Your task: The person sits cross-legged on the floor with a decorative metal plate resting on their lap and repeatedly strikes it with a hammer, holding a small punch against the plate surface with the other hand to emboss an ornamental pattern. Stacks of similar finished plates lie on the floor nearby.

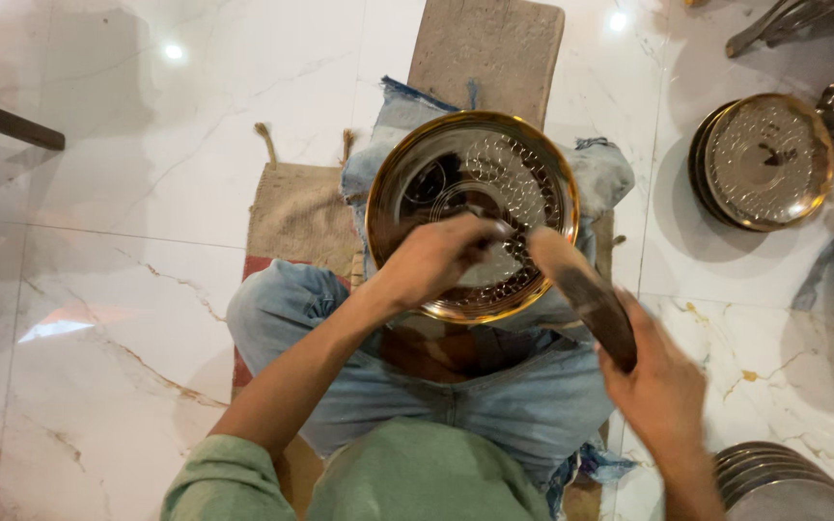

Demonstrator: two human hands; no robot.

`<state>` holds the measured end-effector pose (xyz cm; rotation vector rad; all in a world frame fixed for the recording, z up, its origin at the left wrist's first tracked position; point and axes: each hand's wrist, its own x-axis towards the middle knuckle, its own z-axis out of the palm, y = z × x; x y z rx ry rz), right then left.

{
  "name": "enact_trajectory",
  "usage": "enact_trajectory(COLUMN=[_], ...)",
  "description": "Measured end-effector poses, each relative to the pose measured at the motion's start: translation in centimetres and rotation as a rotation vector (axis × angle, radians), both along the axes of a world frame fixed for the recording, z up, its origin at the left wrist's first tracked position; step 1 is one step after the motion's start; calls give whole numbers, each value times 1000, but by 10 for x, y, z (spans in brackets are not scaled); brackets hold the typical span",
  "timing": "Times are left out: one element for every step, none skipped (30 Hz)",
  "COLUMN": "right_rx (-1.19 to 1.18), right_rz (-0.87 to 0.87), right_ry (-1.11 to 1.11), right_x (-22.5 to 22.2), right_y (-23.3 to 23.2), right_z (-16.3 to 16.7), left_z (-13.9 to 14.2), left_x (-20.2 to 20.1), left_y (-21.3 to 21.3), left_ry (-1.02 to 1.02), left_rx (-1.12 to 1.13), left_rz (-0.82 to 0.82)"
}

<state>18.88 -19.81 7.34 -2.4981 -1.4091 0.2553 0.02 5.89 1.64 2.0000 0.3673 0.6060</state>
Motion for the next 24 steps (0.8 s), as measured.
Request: enact_trajectory(right_rx=[81, 159, 233, 286, 350, 416, 421, 425, 428, 449, 469, 497, 586, 671, 753, 695, 637, 582, 504, 423, 344, 345, 342, 345], right_rz=[-108, -225, -347, -418, -487, -556, -553, -549, -546, -532, -515, -494, -462, -434, -411, -406, -396, -382, -440, -502, -554, -519, -494, -472], right_ry=[89, 183, 284, 364, 443, 524, 555, 587, 619, 586, 552, 519, 518, 515, 511, 512, 513, 514, 549, 581, 613, 618, 625, 631], right_x=[-4, -13, -23, -29, -34, -38, -39, -40, -40, -39, -38, -35, -34, -31, -30, -28, -25, -23, -20, -18, -17, -16, -18, -20], right_y=[-13, -24, -35, -43, -45, -47, -50, -51, -52, -53, -54, -56, -57, -58, -58, -58, -57, -55, -53, -51, -49, -47, -47, -46], right_z=[-14, -29, -42, -54, -66, -76, -83, -88, -91, -92, -93, -92, -91, -89, -87, -84, -82, -79, -75, -71, -66, -62, -57, -53], left_z=[-2, -5, -9, -14, -18, -23, -27, -29, -30, -30, -28, -25, -21, -16, -11, -5, 0, 4, 9, 12, 15, 17, 19, 20], left_x=[-5, -11, -18, -24, -29, -31, -33, -34, -33, -30, -28, -27, -26, -26, -26, -26, -25, -22, -18, -12, -4, 6, 14, 21], left_y=[-3, -7, -11, -16, -16, -16, -18, -21, -24, -28, -31, -32, -30, -29, -25, -18, -12, -7, -2, 1, 4, 6, 7, 9], left_ry=[0, 6, -93, -194, -302, -282, -258, -233, -236, -239, -242, -217, -194, -167, -147, -125, -105, -55, -5, 45, 55, 66, 82, 192], left_rx=[-143, -291, -229, -164, -88, 23, 128, 232, 183, 128, 73, -30, -131, -238, -287, -336, -383, -313, -243, -176, -117, -59, -8, 25], left_rz=[138, 266, 370, 478, 582, 580, 580, 581, 612, 644, 678, 702, 723, 738, 689, 641, 597, 477, 351, 222, 113, 9, -103, -199])
